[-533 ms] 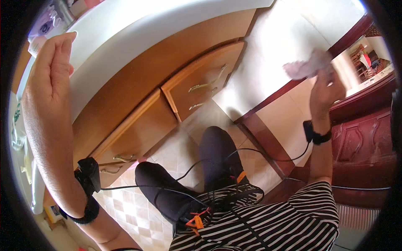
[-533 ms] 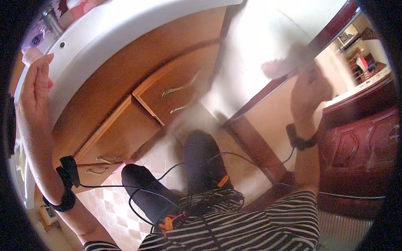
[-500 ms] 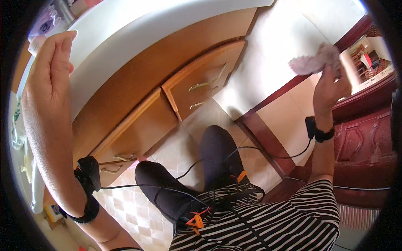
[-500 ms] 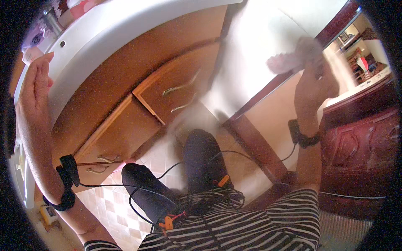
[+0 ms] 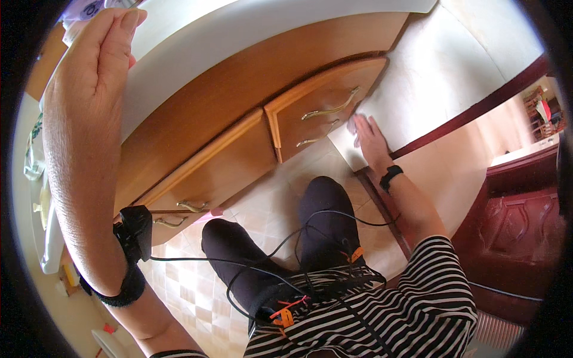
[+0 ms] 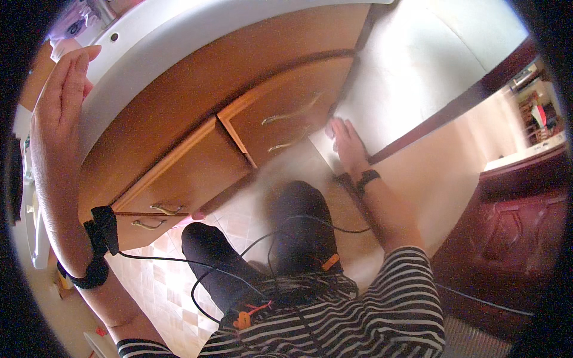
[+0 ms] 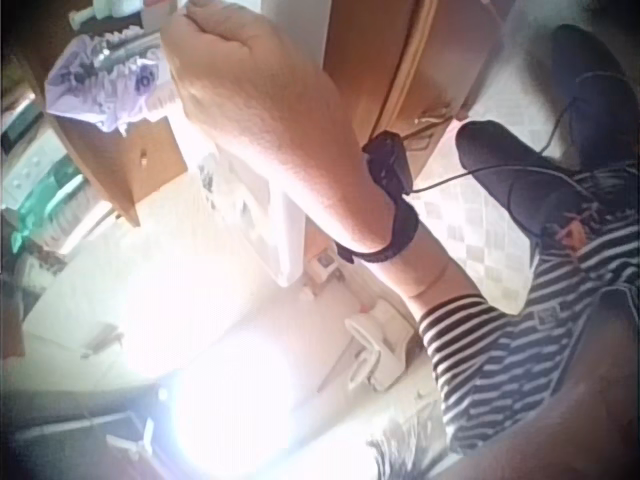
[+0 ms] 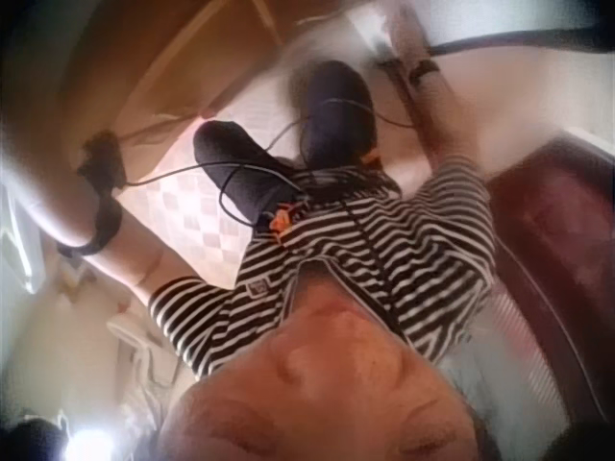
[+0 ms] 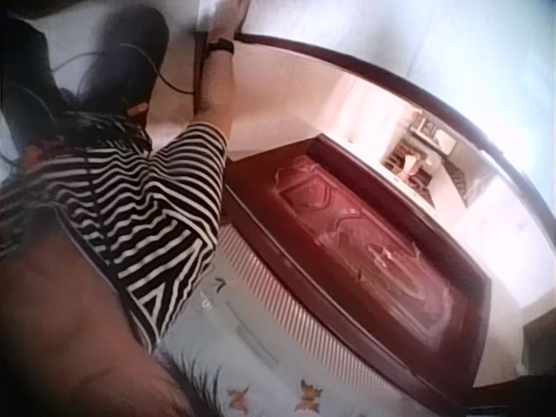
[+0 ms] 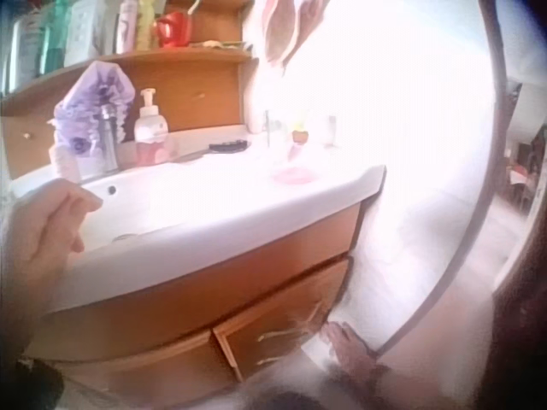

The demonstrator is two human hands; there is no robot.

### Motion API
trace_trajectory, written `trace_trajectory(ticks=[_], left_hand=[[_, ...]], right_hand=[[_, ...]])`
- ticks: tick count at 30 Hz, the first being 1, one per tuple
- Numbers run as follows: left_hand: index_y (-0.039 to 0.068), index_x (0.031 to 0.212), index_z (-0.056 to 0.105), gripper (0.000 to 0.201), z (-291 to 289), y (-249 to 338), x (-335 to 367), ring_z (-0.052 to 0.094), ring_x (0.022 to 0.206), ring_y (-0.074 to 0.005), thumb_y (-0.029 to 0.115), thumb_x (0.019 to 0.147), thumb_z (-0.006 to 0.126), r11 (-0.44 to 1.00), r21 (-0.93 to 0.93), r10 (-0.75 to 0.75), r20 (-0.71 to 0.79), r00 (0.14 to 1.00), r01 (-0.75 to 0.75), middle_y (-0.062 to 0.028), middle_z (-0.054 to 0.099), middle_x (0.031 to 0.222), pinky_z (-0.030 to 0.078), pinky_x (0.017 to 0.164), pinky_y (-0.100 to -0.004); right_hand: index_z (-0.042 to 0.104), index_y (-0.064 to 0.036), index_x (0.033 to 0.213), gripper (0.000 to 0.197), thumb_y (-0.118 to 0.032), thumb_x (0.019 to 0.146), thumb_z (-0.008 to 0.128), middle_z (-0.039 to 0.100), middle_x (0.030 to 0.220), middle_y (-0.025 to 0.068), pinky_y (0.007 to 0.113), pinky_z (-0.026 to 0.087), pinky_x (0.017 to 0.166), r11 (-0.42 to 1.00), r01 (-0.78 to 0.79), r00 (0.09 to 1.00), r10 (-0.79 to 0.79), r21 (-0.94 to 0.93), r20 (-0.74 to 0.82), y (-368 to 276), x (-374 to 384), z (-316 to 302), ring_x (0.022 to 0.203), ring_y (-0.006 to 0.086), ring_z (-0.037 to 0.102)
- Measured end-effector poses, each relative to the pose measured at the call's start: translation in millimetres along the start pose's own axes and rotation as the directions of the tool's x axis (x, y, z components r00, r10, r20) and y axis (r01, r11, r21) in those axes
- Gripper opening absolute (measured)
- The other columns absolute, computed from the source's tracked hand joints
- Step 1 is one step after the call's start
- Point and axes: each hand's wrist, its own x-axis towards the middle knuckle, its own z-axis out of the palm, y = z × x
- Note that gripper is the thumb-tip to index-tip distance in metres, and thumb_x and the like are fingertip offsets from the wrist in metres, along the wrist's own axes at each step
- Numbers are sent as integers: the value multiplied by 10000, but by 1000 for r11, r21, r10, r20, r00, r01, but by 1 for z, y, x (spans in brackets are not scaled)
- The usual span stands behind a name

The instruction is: Cleaning the bathroom sink, walls, and cabinet with a cloth.

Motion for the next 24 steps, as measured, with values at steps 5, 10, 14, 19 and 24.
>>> trace_trajectory(ticks=[5,10,14,19,24], left_hand=[[94,1259,633,368,24,5,3,602,934,-166,328,1054,436,994,-105,33,-87,996,-42,-28,660,1152,468,908,-290],[84,1253,641,350,14,5,0,569,947,-140,292,1056,441,996,-31,-82,2,997,82,-16,660,1178,450,926,-255],[81,1288,612,369,6,-4,-5,542,917,-137,288,1064,404,999,-22,-22,88,996,24,-37,620,1219,437,912,-243],[24,1079,682,321,2,65,2,531,623,-119,258,1038,466,993,89,-69,-39,997,72,-42,598,692,429,587,-267],[22,1077,681,332,1,59,2,492,614,-79,272,1040,466,936,-188,-289,71,955,297,3,539,663,396,571,-243]], right_hand=[[424,-28,1459,594,-350,961,408,414,1506,20,438,77,1234,541,319,935,-44,-779,352,54,-45,91,1431,218,275],[459,-36,1437,538,-285,962,416,422,1504,30,496,56,1228,518,400,902,-74,-756,426,26,-1,68,1433,245,275],[453,-33,1442,543,-259,948,443,361,1548,82,554,58,1217,460,437,888,-82,-773,453,10,2,105,1446,258,257],[486,-38,1418,525,-248,938,452,437,1460,106,520,138,1196,530,224,973,-171,-818,156,72,-64,252,1399,285,307],[600,-46,1256,413,-229,910,471,532,1226,94,393,362,955,532,503,844,-133,-682,519,65,-64,273,1156,280,446]])
